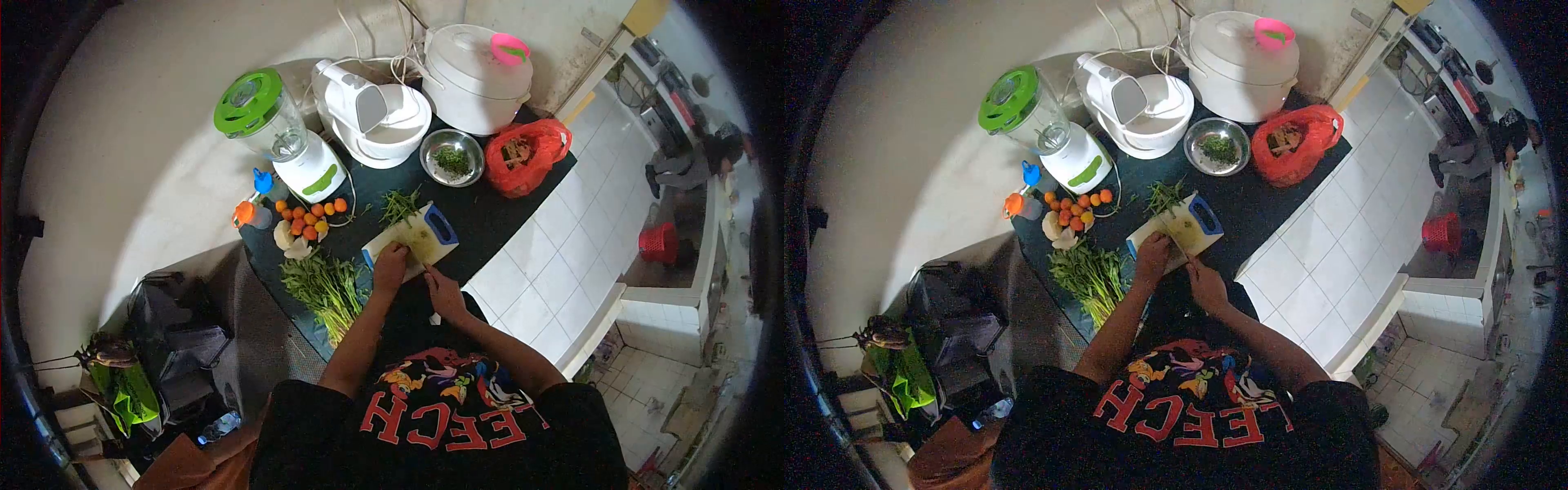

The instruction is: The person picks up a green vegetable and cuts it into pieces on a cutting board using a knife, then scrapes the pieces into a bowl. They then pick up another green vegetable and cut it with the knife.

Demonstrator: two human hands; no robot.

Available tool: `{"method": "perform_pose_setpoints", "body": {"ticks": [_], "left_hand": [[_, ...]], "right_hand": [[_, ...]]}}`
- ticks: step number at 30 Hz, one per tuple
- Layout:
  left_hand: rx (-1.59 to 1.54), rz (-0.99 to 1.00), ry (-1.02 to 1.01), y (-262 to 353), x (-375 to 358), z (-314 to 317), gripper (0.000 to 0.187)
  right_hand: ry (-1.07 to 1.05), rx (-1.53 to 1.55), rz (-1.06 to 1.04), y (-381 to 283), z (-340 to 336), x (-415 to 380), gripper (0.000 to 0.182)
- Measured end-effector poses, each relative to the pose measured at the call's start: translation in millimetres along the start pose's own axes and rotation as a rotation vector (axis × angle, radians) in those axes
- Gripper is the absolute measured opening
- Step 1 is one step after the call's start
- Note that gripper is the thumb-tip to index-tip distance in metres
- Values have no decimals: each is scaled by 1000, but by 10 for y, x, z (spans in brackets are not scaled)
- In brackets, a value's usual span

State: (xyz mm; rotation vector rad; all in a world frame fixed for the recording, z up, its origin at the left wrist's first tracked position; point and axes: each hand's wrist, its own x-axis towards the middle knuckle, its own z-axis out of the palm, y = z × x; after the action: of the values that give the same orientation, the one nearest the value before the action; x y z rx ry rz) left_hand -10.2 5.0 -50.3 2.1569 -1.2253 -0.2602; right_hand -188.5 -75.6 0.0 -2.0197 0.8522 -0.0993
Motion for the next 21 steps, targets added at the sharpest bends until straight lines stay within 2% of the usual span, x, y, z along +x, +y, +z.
{"method": "perform_pose_setpoints", "body": {"ticks": [3,5,6,10,12,13,15,18,21], "left_hand": [[8,2,-2,14,-17,-19,22],[9,28,47,-15,-19,44,21],[14,51,98,-28,-28,62,20],[20,54,65,43,52,-1,20],[-120,-76,-19,102,49,-46,21],[-120,-77,-19,61,31,3,21],[24,17,56,27,25,32,21],[4,9,-25,-24,22,65,21],[56,-20,7,-58,32,135,21]], "right_hand": [[-25,-75,88,-14,-26,-72,44],[88,-2,-66,150,74,-46,43],[85,-1,-66,150,74,-39,43],[68,5,-15,85,55,100,40],[52,-14,-2,45,24,66,40],[67,29,-12,15,12,22,40],[79,72,-23,-27,5,-42,40],[79,63,-24,-9,-11,-67,41],[15,-19,88,55,51,54,41]]}}
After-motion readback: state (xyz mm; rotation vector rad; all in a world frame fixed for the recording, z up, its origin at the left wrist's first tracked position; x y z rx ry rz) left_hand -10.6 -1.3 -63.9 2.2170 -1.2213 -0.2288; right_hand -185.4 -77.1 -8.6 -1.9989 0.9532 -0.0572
